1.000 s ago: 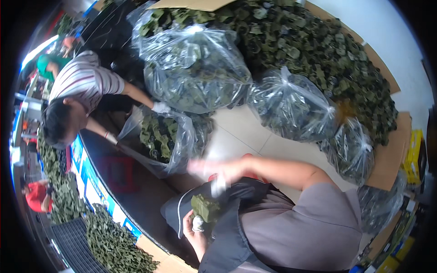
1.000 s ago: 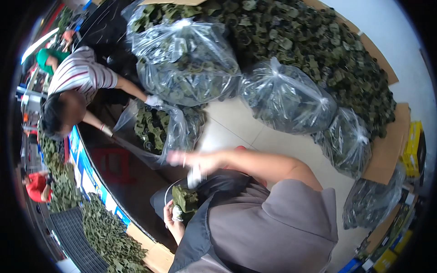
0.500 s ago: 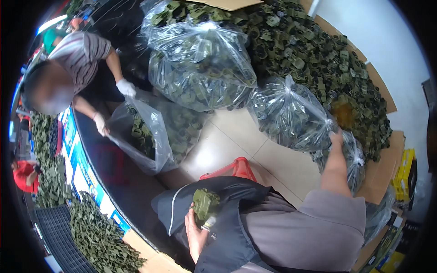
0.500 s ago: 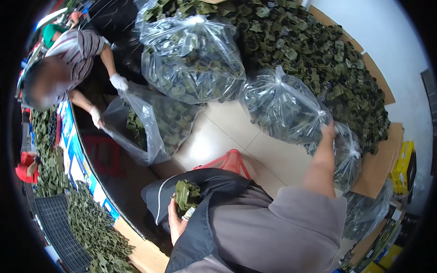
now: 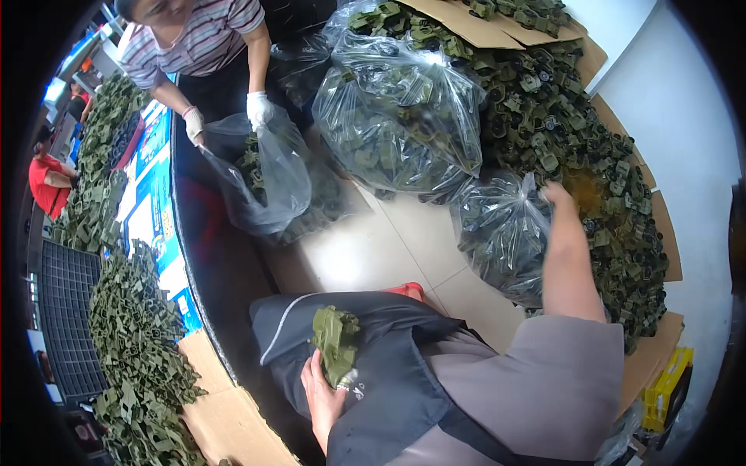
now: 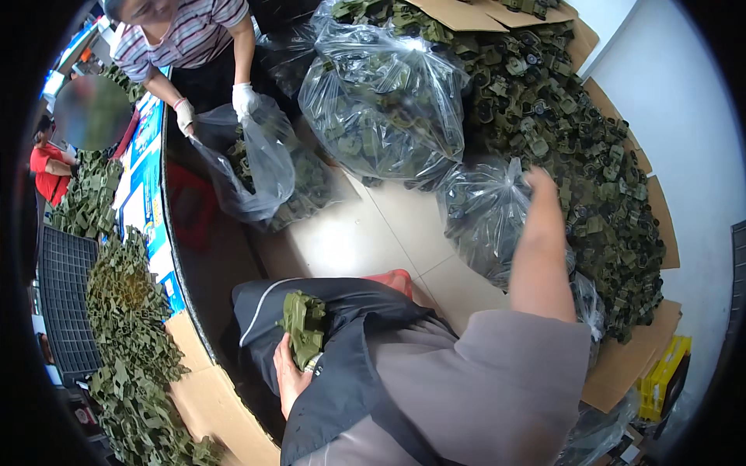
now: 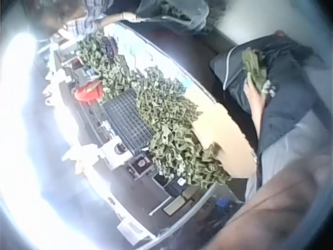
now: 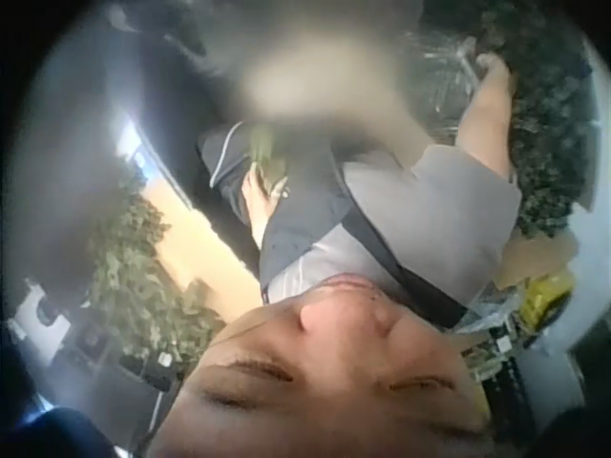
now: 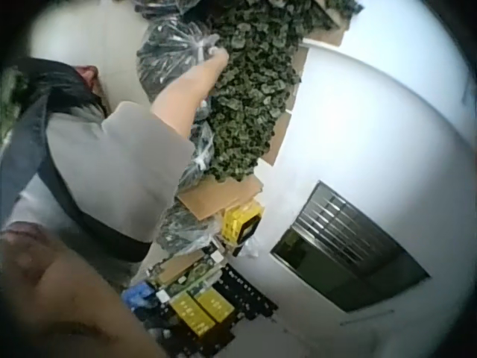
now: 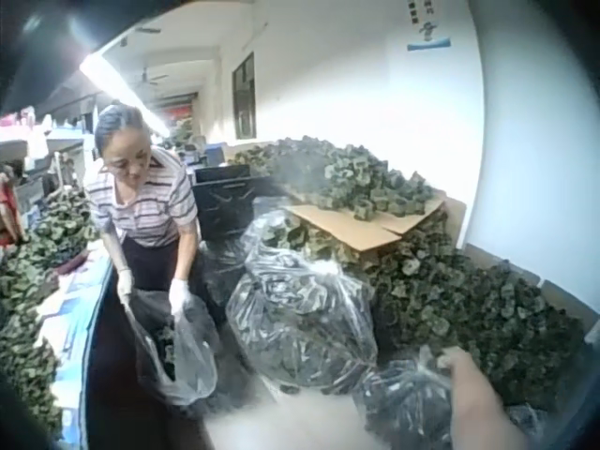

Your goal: The person repeatedly picks up green plastic components from a large pile on a table, snaps them together by hand, and places the assembled units into a clear plastic bag. The process is continuous and repetitive, involving handling the parts one at a time.

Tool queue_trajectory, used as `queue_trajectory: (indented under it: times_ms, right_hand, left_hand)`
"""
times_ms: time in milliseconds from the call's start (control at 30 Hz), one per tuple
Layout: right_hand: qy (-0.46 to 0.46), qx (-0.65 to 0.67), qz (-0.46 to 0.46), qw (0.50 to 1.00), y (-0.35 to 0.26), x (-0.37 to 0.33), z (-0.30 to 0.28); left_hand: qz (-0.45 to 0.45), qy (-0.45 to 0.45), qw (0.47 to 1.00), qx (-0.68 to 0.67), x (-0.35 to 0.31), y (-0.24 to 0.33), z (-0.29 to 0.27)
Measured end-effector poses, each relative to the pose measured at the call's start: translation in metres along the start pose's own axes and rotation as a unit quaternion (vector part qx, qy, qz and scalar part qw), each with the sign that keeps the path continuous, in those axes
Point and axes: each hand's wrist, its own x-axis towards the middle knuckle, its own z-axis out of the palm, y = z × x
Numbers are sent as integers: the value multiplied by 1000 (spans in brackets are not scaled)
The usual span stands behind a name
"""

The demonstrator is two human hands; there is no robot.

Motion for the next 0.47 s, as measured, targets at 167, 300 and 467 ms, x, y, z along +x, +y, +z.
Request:
queue_trajectory:
  times_ms: [167,300,467]
  right_hand:
    - [-256,-15,-84,963,-63,-112,31]
    - [-240,185,-510,805,-390,-266,-50]
    - [-419,76,-795,432,-533,-409,-89]
  left_hand:
    - [72,-33,997,8,3,1,-19]
    - [54,36,996,56,-12,7,-24]
    - [6,83,996,11,-32,-2,-5]
